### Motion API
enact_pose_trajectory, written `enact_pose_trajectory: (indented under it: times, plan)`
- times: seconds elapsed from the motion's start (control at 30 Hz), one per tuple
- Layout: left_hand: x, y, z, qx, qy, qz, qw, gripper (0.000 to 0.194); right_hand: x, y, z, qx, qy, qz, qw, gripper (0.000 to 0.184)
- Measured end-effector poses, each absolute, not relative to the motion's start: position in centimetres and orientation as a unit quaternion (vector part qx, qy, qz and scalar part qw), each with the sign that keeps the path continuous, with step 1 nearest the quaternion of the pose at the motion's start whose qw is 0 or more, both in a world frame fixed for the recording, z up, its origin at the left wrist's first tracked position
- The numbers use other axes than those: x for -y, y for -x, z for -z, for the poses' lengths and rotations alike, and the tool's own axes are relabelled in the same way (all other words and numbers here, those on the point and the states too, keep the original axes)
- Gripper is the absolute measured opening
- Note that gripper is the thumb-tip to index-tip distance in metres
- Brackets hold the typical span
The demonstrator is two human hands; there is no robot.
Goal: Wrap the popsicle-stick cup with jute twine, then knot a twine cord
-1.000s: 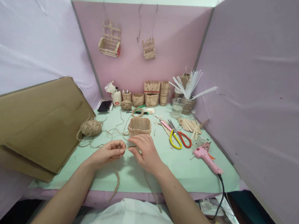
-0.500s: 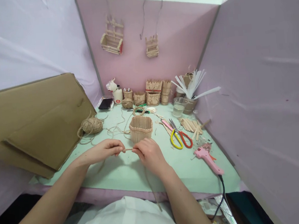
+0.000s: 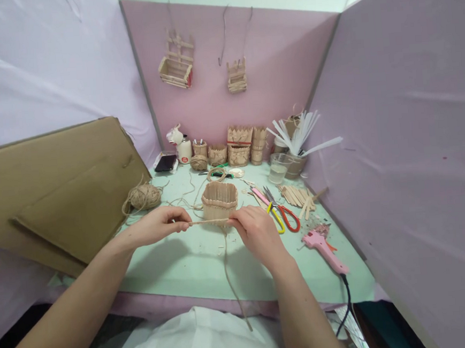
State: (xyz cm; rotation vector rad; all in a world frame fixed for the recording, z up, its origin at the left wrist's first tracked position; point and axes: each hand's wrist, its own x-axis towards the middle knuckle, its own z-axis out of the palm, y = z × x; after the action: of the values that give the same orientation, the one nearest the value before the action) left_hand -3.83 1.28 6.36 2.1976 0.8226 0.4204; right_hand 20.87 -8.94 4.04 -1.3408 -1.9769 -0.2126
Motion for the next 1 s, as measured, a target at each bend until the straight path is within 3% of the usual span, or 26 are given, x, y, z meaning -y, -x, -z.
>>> enact_pose_trajectory:
  times: [0.3, 0.8, 0.9, 1.0]
  plan:
    - [-0.4, 3.2, -4.4, -0.307, -0.865, -0.373, 0.138, 0.022, 9.0, -22.0, -3.3, 0.738, 0.533, 0.126, 0.394, 0.017]
    - [-4.9, 2.0, -5.6, -0.351, -0.843, -0.4, 0.076, 0.026, 6.1, -24.8, -3.4, 0.635, 0.614, 0.15, 0.444, 0.024]
    - [-8.2, 0.1, -6.1, -0.368, -0.846, -0.379, 0.07, 0.025, 3.2, -25.5, -4.1, 0.612, 0.661, 0.141, 0.41, 0.027]
    - [-11.9, -1.9, -5.7, -0.395, -0.852, -0.338, 0.058, 0.024, 0.1, -25.9, -4.3, 0.573, 0.746, 0.117, 0.318, 0.029]
